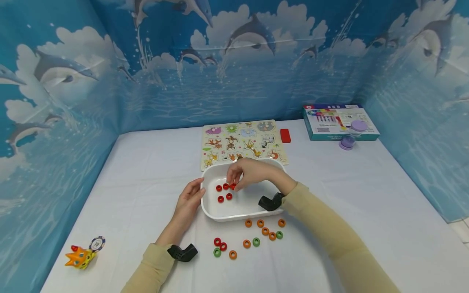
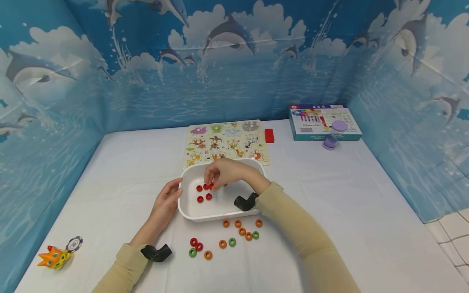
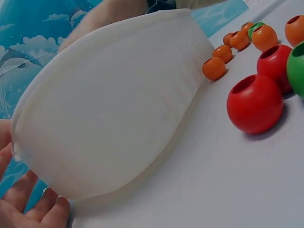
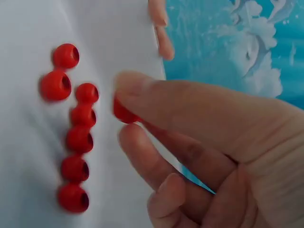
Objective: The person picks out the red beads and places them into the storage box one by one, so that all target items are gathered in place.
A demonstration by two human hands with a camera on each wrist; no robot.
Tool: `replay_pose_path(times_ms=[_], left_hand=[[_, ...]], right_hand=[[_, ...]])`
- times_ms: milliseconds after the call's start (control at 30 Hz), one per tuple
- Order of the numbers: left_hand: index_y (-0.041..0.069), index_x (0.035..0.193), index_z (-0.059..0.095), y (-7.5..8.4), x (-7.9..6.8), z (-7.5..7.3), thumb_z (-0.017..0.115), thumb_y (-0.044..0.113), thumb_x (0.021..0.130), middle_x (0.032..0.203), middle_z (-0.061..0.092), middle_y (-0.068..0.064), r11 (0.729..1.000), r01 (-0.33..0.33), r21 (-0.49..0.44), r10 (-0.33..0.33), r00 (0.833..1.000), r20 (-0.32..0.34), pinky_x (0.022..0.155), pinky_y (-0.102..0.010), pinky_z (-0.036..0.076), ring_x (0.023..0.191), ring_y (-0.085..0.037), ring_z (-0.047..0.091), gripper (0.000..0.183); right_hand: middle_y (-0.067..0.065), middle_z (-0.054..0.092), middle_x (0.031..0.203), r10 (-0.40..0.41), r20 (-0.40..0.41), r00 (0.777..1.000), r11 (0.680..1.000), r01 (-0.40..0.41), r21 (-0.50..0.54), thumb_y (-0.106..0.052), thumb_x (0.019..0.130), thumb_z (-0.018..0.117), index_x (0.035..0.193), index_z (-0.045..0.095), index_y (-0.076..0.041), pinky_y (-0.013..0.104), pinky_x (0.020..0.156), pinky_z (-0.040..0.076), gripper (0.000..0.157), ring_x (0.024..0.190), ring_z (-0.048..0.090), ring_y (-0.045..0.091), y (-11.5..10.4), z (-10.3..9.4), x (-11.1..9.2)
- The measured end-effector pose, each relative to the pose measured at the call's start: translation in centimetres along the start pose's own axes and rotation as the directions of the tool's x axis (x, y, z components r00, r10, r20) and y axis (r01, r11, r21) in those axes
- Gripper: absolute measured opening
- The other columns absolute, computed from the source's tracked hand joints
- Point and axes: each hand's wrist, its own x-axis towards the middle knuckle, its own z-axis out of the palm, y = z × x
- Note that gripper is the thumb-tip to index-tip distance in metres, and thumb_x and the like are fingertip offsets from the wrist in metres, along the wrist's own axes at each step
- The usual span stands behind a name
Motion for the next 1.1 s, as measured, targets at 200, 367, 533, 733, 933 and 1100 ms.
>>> replay_pose_path(times_ms=[200,367,533,733,933,1100], left_hand=[[0.016,0.125,0.047,0.1,0.0,0.0,0.063,0.035,0.082,0.138,0.035,0.002,1.000,0.002,0.007,-0.002,1.000,-0.002,0.094,-0.026,0.038,0.124,-0.011,0.033,0.050],[0.016,0.124,0.048,0.2,0.1,0.1,0.064,0.035,0.081,0.137,0.035,0.002,1.000,0.009,0.013,-0.009,1.000,-0.005,0.093,-0.026,0.039,0.124,-0.011,0.034,0.050],[0.016,0.124,0.048,0.1,0.1,0.0,0.064,0.034,0.081,0.137,0.036,0.001,1.000,0.018,0.015,-0.018,1.000,-0.010,0.093,-0.025,0.039,0.124,-0.011,0.034,0.049],[0.016,0.124,0.047,0.0,0.1,0.0,0.063,0.034,0.082,0.137,0.036,0.001,1.000,0.010,0.015,-0.010,1.000,-0.006,0.094,-0.025,0.038,0.125,-0.011,0.033,0.049],[0.014,0.124,0.047,0.0,0.0,0.0,0.063,0.032,0.082,0.137,0.036,0.001,1.000,-0.004,0.006,0.004,1.000,-0.007,0.094,-0.025,0.038,0.125,-0.011,0.032,0.048],[0.016,0.124,0.047,0.2,-0.1,0.0,0.063,0.034,0.082,0.137,0.036,0.001,1.000,0.000,0.016,0.000,1.000,-0.008,0.094,-0.025,0.038,0.125,-0.011,0.032,0.048]], right_hand=[[-0.002,0.063,0.086,0.082,0.030,0.996,0.994,-0.080,-0.072,-0.006,0.067,0.077,0.088,0.063,-0.012,0.027,0.066,0.048,0.026,0.074,0.057,0.013,1.6,0.8,1.1],[-0.004,0.063,0.082,0.084,0.056,0.995,0.985,-0.074,-0.154,-0.009,0.066,0.078,0.088,0.063,-0.015,0.026,0.065,0.046,0.028,0.071,0.055,0.012,1.9,1.4,1.6],[-0.002,0.064,0.082,0.068,0.074,0.995,0.983,-0.054,-0.176,-0.011,0.066,0.079,0.092,0.062,-0.013,0.024,0.064,0.047,0.030,0.071,0.056,0.013,2.1,1.9,1.9],[0.001,0.062,0.089,0.077,0.031,0.997,0.992,-0.073,-0.102,-0.011,0.068,0.077,0.097,0.061,-0.013,0.026,0.065,0.049,0.034,0.073,0.057,0.014,1.4,0.9,1.2],[0.003,0.063,0.091,-0.018,-0.043,0.999,0.997,0.015,-0.079,-0.016,0.075,0.072,0.099,0.061,-0.014,0.027,0.066,0.048,0.026,0.077,0.057,0.010,-1.8,-0.1,-1.9],[-0.005,0.063,0.089,-0.094,-0.074,0.993,0.995,0.092,-0.026,-0.027,0.077,0.070,0.096,0.063,-0.019,0.027,0.061,0.047,0.021,0.076,0.057,0.006,-3.9,2.2,-5.0]])
